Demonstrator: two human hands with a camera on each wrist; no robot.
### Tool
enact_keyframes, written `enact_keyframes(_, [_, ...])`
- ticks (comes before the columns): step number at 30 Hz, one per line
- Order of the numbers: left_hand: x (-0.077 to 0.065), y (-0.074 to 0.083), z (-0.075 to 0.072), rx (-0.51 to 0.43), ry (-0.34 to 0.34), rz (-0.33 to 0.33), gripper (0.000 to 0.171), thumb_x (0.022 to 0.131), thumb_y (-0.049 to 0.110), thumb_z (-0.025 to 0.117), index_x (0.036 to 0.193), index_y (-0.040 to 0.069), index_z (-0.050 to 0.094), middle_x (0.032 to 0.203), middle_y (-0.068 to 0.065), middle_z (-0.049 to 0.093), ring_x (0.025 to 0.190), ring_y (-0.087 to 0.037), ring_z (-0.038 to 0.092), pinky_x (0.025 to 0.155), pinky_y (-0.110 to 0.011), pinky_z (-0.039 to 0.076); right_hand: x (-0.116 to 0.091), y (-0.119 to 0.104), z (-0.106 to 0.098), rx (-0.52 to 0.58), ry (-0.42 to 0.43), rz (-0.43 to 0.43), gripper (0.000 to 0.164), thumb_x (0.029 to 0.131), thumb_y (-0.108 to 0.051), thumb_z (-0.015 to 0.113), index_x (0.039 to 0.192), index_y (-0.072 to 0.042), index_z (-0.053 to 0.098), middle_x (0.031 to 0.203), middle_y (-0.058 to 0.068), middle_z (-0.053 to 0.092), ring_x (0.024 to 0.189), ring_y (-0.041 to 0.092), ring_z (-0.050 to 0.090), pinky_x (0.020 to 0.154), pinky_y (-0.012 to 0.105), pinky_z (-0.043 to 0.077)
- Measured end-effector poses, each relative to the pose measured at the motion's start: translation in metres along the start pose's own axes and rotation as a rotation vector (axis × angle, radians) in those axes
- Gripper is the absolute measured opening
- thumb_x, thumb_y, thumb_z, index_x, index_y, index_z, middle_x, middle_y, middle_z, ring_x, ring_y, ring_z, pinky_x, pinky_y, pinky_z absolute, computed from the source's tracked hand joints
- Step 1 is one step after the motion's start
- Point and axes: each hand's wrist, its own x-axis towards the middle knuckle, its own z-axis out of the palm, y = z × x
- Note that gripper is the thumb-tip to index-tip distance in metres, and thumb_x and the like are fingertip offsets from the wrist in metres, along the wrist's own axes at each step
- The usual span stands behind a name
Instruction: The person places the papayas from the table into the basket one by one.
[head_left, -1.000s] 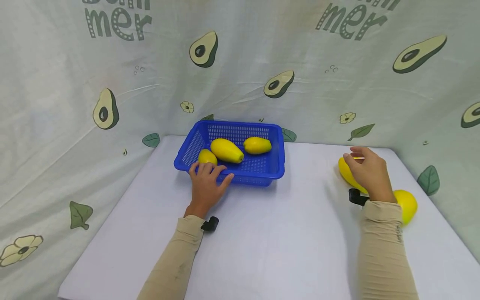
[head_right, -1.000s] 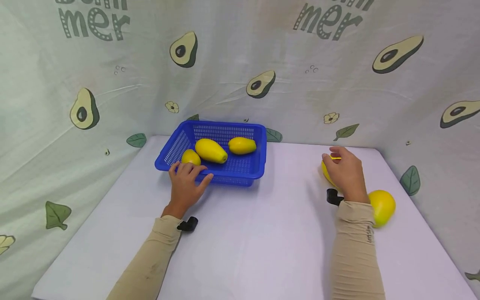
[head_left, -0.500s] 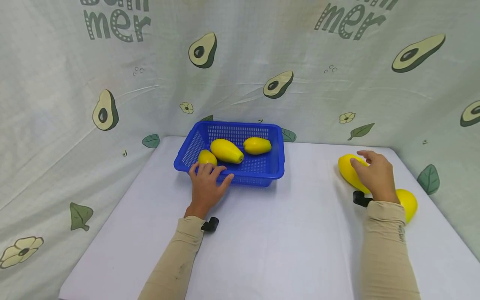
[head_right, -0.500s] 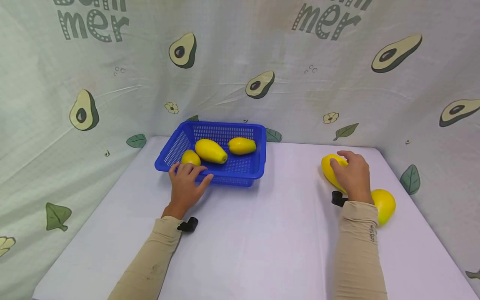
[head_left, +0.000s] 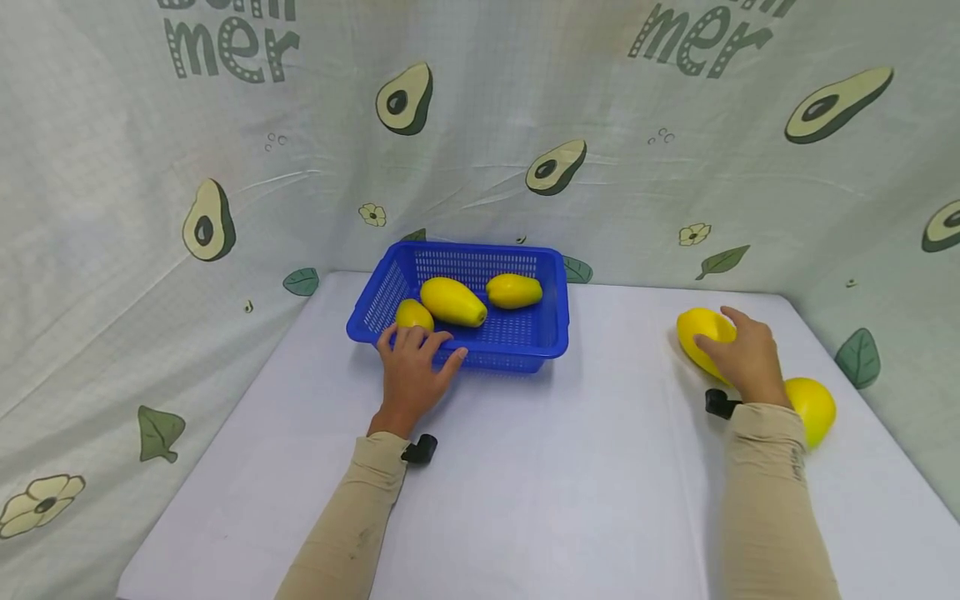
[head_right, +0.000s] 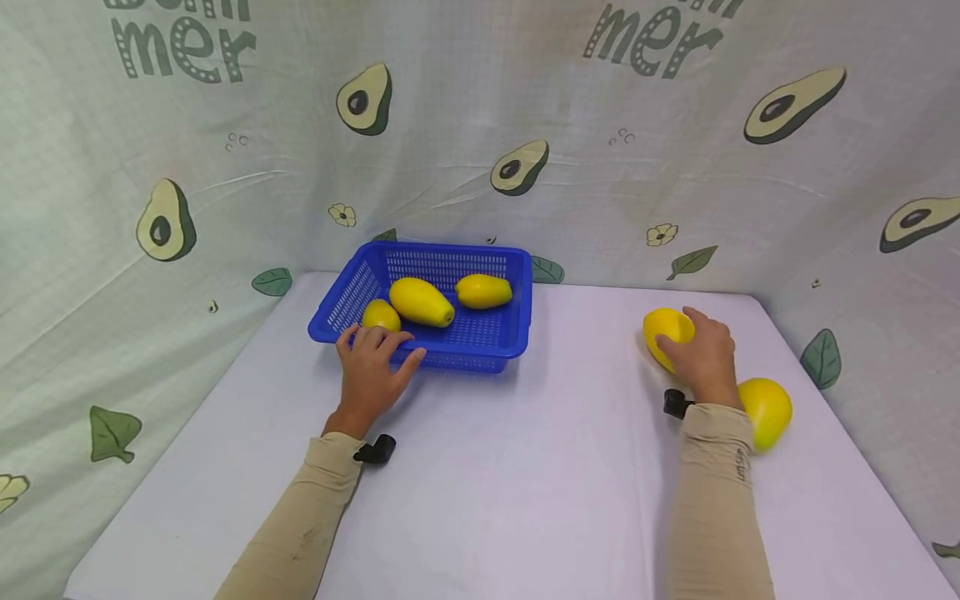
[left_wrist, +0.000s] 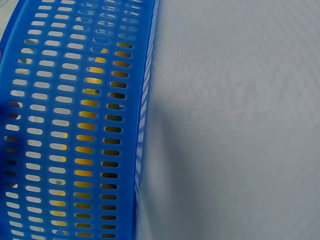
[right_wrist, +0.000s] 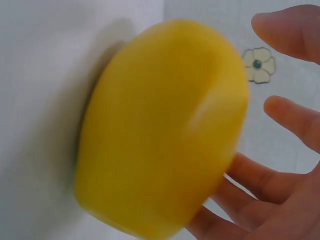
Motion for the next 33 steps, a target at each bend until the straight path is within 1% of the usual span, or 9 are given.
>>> enact_keyframes(6, [0.0, 0.0, -0.001, -0.01, 0.008, 0.003, 0.043, 0.096, 0.051, 0.059, 0.109, 0.012, 0.072, 0.094, -0.009, 0.06, 0.102, -0.032, 0.054, 0.109, -0.059, 0.02, 0.005, 0.01, 0.008, -0.012, -0.02, -0.012, 0.084, 0.098, -0.039, 0.059, 0.159, -0.004, 0.012, 0.148, 0.043, 0.022, 0.129, 0.056, 0.028, 0.108, 0.069, 0.023])
enact_keyframes(15, [0.0, -0.001, 0.0, -0.001, 0.012, 0.011, 0.045, 0.097, 0.053, 0.057, 0.108, 0.012, 0.073, 0.094, -0.009, 0.06, 0.103, -0.031, 0.055, 0.109, -0.06, 0.021, 0.005, 0.014, 0.009, -0.056, -0.038, -0.015, 0.084, 0.099, -0.03, 0.06, 0.16, -0.006, 0.008, 0.148, 0.043, 0.024, 0.131, 0.059, 0.028, 0.109, 0.07, 0.022])
enact_keyframes(19, [0.0, 0.0, 0.0, 0.002, 0.01, 0.011, 0.044, 0.097, 0.052, 0.057, 0.109, 0.012, 0.072, 0.094, -0.009, 0.06, 0.102, -0.031, 0.054, 0.109, -0.059, 0.021, 0.005, 0.014, 0.009, -0.055, -0.04, -0.008, 0.086, 0.098, -0.027, 0.061, 0.16, -0.005, 0.006, 0.149, 0.043, 0.023, 0.131, 0.06, 0.027, 0.108, 0.07, 0.022])
enact_keyframes(23, [0.001, 0.0, 0.0, 0.002, 0.016, 0.011, 0.043, 0.096, 0.051, 0.06, 0.108, 0.012, 0.072, 0.094, -0.009, 0.059, 0.102, -0.031, 0.054, 0.109, -0.059, 0.021, 0.004, 0.013, 0.007, -0.047, -0.054, 0.007, 0.087, 0.098, -0.028, 0.06, 0.16, -0.005, 0.003, 0.152, 0.041, 0.019, 0.132, 0.061, 0.025, 0.108, 0.071, 0.021])
enact_keyframes(26, [0.001, 0.0, 0.0, -0.003, 0.016, 0.006, 0.042, 0.096, 0.051, 0.061, 0.108, 0.012, 0.072, 0.094, -0.009, 0.059, 0.102, -0.031, 0.054, 0.109, -0.059, 0.021, 0.004, 0.013, 0.007, -0.049, -0.058, 0.009, 0.088, 0.098, -0.031, 0.059, 0.16, -0.005, 0.002, 0.153, 0.039, 0.019, 0.132, 0.061, 0.025, 0.107, 0.072, 0.021])
enact_keyframes(29, [0.001, 0.001, 0.0, -0.005, 0.009, -0.001, 0.042, 0.096, 0.051, 0.06, 0.108, 0.012, 0.072, 0.095, -0.009, 0.06, 0.103, -0.03, 0.054, 0.11, -0.059, 0.02, 0.004, 0.013, 0.006, -0.05, -0.047, 0.01, 0.088, 0.098, -0.032, 0.059, 0.16, -0.004, 0.004, 0.154, 0.038, 0.02, 0.132, 0.061, 0.026, 0.107, 0.072, 0.022])
enact_keyframes(33, [0.001, 0.002, 0.0, -0.006, 0.005, -0.004, 0.043, 0.097, 0.052, 0.059, 0.108, 0.012, 0.072, 0.095, -0.009, 0.06, 0.104, -0.03, 0.054, 0.111, -0.059, 0.019, 0.003, 0.012, 0.006, -0.035, -0.034, 0.032, 0.087, 0.099, -0.036, 0.058, 0.16, -0.005, 0.004, 0.156, 0.036, 0.018, 0.134, 0.059, 0.025, 0.108, 0.071, 0.021])
